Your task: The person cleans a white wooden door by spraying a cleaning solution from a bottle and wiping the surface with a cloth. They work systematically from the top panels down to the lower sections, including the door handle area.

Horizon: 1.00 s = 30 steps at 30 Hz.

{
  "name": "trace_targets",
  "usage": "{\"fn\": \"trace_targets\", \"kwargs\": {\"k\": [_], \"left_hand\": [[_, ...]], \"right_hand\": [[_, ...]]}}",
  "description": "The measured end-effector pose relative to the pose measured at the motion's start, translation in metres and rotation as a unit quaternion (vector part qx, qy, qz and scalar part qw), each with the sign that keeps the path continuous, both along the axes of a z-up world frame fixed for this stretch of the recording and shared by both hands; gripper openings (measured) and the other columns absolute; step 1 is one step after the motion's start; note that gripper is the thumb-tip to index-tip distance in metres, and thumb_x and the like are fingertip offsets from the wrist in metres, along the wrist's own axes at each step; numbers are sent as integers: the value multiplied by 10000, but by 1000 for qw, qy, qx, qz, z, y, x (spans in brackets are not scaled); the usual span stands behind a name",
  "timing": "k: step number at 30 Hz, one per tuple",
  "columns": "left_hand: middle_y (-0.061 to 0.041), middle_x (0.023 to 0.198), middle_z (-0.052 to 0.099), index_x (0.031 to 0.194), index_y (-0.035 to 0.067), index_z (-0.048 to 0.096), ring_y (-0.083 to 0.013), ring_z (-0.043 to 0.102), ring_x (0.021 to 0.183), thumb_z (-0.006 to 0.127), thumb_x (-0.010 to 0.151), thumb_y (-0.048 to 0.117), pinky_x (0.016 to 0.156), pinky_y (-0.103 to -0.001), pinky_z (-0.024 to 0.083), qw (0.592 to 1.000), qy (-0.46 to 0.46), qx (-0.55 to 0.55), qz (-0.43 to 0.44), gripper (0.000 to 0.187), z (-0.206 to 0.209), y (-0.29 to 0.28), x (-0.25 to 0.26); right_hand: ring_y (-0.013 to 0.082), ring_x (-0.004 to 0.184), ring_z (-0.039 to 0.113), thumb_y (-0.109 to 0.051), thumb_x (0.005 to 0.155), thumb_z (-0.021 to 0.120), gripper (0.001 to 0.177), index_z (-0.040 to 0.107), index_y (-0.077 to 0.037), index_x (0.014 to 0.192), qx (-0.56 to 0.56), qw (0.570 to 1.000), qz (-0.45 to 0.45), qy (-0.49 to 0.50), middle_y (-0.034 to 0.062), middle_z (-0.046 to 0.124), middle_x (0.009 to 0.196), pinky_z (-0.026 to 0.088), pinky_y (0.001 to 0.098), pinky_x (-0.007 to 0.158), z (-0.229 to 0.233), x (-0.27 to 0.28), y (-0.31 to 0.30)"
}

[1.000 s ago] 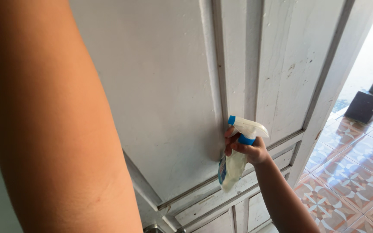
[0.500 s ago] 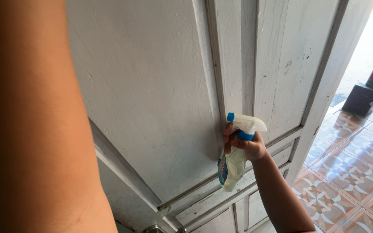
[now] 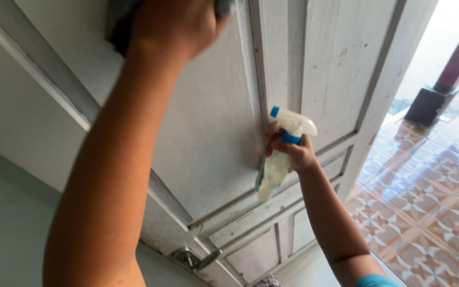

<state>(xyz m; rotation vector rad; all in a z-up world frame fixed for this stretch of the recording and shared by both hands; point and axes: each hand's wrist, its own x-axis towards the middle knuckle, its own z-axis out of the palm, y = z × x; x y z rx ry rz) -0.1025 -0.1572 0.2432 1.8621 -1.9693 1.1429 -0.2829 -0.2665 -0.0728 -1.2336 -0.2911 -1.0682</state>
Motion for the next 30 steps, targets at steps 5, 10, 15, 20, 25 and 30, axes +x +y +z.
{"fn": "trace_targets", "kwargs": {"k": [5,10,15,20,25,30], "left_hand": [[-136,1200,691,1260,131,632,-321,690,1033,637,990,451,805,-450,583,996,3,-22,-89,419,-84,-18,17],[-105,1257,682,1280,129,614,-291,676,1074,615,945,443,854,-453,574,996,1,13,-89,459,-166,-13,26],[-103,1301,663,1368,121,576,-253,645,1176,519,1014,385,1033,-423,501,997,-27,39,-67,445,-229,-8,27],[-121,1501,516,1473,54,453,-214,493,1377,368,1016,264,1150,-368,366,974,-195,100,-54,510,-302,-16,36],[-122,1529,438,1492,39,411,-236,436,1380,342,994,223,1123,-399,346,966,-61,241,-70,535,-418,-24,59],[-33,1372,630,1367,106,619,-141,552,1279,400,1060,203,1147,-307,403,711,-678,183,38,390,-506,-44,83]], "right_hand": [[231,750,729,5,799,761,300,674,4,1087,44,998,-38,12,110,701,928,617,357,684,7,-6,10],[224,738,713,15,788,745,328,660,12,1105,65,995,-65,42,103,676,907,608,358,673,4,-8,17],[226,740,709,20,775,718,346,644,18,1113,78,991,-96,51,110,671,932,608,356,677,-4,-14,27],[249,707,701,13,764,688,345,639,32,1105,87,988,-118,54,135,658,915,584,356,656,-12,-26,34],[251,729,704,14,771,687,344,634,36,1109,68,988,-123,67,135,650,934,583,360,682,-23,-36,39],[239,745,708,12,775,697,345,636,23,1115,66,988,-116,78,135,654,941,584,345,698,-35,-40,49]]}}
